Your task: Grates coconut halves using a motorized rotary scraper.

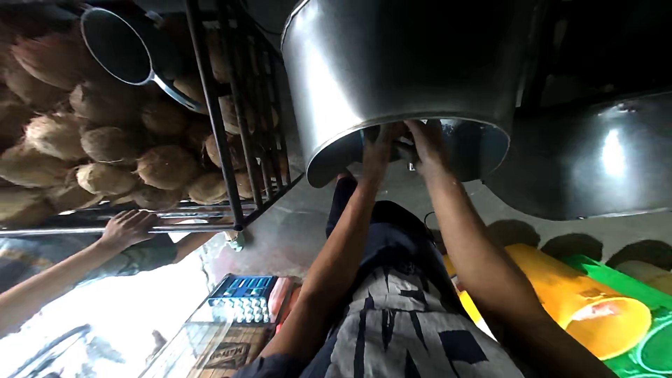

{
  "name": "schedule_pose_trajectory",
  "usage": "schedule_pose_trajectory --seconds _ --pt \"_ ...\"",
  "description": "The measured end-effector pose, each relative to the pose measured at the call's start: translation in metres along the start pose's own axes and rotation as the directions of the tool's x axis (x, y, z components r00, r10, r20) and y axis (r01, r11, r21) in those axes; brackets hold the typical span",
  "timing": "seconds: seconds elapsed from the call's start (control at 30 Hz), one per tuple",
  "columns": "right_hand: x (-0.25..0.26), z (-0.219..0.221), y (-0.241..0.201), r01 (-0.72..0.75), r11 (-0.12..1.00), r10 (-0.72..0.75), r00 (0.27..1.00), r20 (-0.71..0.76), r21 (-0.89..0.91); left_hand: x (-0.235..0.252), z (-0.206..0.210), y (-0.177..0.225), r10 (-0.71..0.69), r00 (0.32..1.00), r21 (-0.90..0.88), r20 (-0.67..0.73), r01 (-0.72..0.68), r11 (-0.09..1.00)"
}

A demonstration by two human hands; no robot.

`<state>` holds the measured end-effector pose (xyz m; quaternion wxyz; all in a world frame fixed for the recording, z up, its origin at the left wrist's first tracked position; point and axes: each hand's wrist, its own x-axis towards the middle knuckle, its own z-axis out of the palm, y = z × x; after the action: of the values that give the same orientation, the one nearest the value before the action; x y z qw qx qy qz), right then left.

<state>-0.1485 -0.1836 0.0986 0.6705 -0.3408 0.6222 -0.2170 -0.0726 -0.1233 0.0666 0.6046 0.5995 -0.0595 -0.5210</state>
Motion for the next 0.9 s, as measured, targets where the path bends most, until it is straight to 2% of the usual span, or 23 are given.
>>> schedule_pose_trajectory --seconds 0.13,0.2,0.27,0.33,0.4,0.47,0.57,0.63,0.7,0.73,0.8,0.87,0.9 --pt "-0.003 -0.002 0.018 0.228 0.958 -0.229 0.973 0.010 -0.172 0.004 -0.009 -0.016 -0.098 0.994 -0.188 0.056 0.107 0.976" --pt "-0.029 -0.018 0.048 0.358 0.839 -0.328 0.934 0.145 -0.411 -0.020 -0.024 -0.026 -0.161 0.985 -0.261 0.065 0.173 0.950" --pt "-0.035 -0.026 0.082 0.456 0.714 -0.398 0.889 0.226 -0.532 -0.026 -0.038 -0.039 -0.231 0.972 -0.365 0.040 0.230 0.902" --pt "-0.041 -0.029 0.106 0.449 0.729 -0.375 0.894 0.247 -0.517 -0.027 -0.051 -0.054 -0.303 0.953 -0.456 -0.003 0.269 0.848" --pt "-0.037 -0.024 0.105 0.401 0.783 -0.321 0.915 0.244 -0.476 -0.025 -0.056 -0.056 -0.319 0.947 -0.467 -0.027 0.270 0.842" --pt "-0.028 -0.014 0.082 0.315 0.868 -0.250 0.945 0.209 -0.385 -0.021 -0.052 -0.048 -0.227 0.972 -0.396 -0.055 0.187 0.899" --pt "-0.012 0.004 0.042 0.180 0.977 -0.168 0.980 0.109 -0.115 -0.016 -0.035 -0.029 -0.019 0.997 -0.196 -0.079 0.003 0.981" --pt "-0.003 0.007 0.017 0.091 0.994 -0.089 0.995 0.031 -0.053 -0.004 -0.012 -0.009 0.022 0.995 -0.128 -0.099 -0.035 0.991" --pt "0.002 0.006 0.006 0.049 0.999 -0.049 0.999 -0.016 -0.023 0.009 -0.001 -0.003 -0.008 0.998 -0.108 -0.070 0.001 0.994" --pt "-0.001 0.005 0.011 0.057 0.998 -0.057 0.998 -0.023 -0.029 0.010 -0.003 -0.006 -0.056 0.997 -0.103 -0.059 0.050 0.993" --pt "-0.016 0.002 0.035 0.182 0.969 -0.181 0.983 0.022 -0.168 0.007 -0.010 -0.013 -0.156 0.979 -0.139 -0.128 0.138 0.981" --pt "-0.030 -0.002 0.069 0.326 0.854 -0.303 0.945 0.122 -0.406 -0.001 -0.021 -0.023 -0.176 0.960 -0.200 -0.220 0.132 0.971" --pt "-0.037 -0.003 0.090 0.368 0.802 -0.342 0.929 0.144 -0.470 -0.015 -0.037 -0.030 -0.213 0.964 -0.249 -0.158 0.170 0.953"
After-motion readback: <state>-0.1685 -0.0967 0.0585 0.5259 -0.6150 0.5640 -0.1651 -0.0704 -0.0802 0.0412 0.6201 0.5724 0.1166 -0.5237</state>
